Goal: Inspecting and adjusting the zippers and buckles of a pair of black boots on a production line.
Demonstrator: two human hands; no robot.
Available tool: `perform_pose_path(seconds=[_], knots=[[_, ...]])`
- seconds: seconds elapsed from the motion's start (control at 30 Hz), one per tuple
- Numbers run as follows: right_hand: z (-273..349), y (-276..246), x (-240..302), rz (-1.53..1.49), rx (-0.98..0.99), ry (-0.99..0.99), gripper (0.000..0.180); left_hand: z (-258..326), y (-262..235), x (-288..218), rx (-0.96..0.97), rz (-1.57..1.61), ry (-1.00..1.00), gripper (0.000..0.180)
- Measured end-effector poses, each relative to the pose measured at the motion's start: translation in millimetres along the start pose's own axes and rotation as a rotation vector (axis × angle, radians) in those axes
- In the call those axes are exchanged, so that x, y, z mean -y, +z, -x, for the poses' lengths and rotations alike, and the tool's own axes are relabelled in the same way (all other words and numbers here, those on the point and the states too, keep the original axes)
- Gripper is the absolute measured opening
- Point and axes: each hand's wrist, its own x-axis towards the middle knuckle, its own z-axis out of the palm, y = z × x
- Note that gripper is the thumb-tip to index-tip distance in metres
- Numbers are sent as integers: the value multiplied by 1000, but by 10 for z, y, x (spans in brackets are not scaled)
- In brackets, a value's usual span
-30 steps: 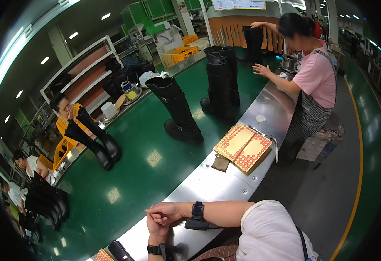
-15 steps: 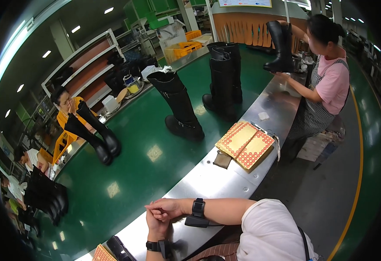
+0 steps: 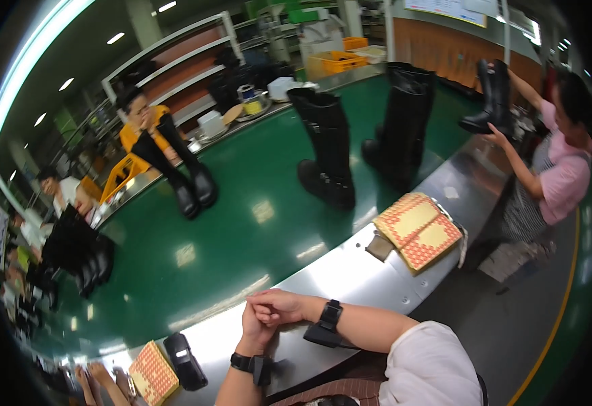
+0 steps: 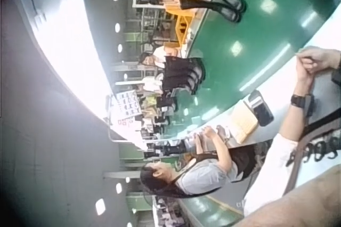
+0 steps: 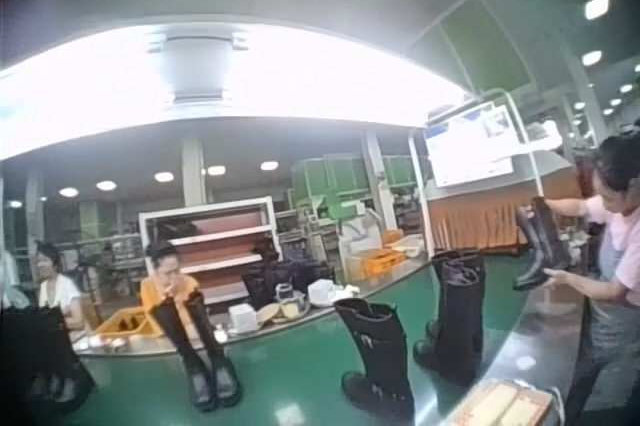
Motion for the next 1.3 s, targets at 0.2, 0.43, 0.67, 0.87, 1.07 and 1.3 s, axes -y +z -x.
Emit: perform_pose_path(seconds=[0.2,0.43,0.67,0.87,1.07,1.3], knots=[[69,-172,-99,93,-83,8,55,-405,-643,543,86,7,-54,37],[80,-298,-126,41,-44,30,59,-151,-317,336,72,-32,-23,60],[70,-349,-105,-31,-60,2,58,-177,-267,319,73,-25,-23,60],[93,-264,-91,-4,-41,20,59,-219,-282,357,75,-26,-28,59],[87,-226,-94,-22,-52,13,59,-177,-274,335,86,-11,-31,58],[92,-245,-93,-24,-47,25,60,-114,-227,288,68,-8,-3,58]])
